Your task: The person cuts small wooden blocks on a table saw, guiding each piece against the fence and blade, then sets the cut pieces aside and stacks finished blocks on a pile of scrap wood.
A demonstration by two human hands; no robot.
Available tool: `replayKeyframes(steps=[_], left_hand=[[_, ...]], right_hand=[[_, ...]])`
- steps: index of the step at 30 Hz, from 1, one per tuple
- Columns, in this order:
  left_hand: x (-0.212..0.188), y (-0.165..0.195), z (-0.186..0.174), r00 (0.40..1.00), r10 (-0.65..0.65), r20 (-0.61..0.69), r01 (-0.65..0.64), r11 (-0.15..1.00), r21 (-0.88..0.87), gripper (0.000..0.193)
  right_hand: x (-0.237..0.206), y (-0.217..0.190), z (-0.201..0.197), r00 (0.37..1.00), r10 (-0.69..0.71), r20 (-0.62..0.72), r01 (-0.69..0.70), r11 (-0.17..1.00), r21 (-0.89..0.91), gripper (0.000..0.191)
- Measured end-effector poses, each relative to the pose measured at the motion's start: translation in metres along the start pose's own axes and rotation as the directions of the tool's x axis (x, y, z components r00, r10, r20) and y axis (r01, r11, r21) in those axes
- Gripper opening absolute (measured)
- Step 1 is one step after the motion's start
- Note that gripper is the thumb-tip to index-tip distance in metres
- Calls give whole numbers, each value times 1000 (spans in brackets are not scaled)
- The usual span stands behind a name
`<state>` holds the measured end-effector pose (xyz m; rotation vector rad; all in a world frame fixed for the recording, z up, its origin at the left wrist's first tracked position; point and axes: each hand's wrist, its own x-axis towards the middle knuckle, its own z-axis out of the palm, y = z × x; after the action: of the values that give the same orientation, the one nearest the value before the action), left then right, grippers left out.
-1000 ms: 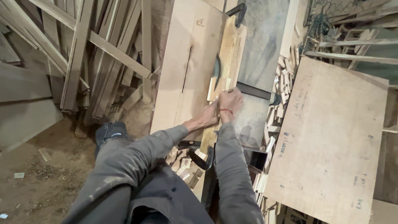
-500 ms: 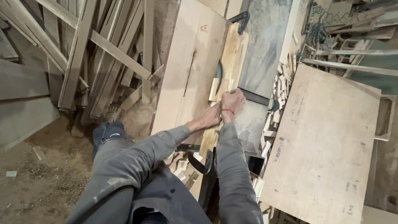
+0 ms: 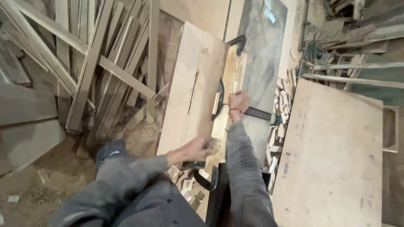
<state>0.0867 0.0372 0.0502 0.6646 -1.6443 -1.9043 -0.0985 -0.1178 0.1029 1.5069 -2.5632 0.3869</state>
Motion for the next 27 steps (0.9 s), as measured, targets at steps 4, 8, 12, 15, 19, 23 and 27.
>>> replayKeyframes(steps=[4,8,12,15,19,23,27], left_hand=[[-40,10,-37,996,-61,-70,62,998,20,51],[-47,16,-67,961,-78,-267,100,993,67,47],[-26,40,-67,930,131,-343,-75,982,171,52],[-19,58,-60,988,132,-77,-94,924,370,63],[-29,56,-46,956,-181,230,30,842,538,40],[-28,28,-41,964,-140,224,-21,805,593,21],[19,2,-60,957,2,-289,169,807,567,32]], right_hand=[[9,29,-22,993,-93,-66,99,990,96,23],[-31,73,-75,973,77,220,-176,860,479,19],[-102,86,-114,857,-70,511,-233,831,505,12],[-163,76,-123,805,-285,520,-77,819,569,16],[-209,67,-130,787,-282,549,-48,859,510,16],[-232,65,-142,877,-337,341,115,838,533,24],[-242,69,-159,965,-90,247,-88,775,626,32]])
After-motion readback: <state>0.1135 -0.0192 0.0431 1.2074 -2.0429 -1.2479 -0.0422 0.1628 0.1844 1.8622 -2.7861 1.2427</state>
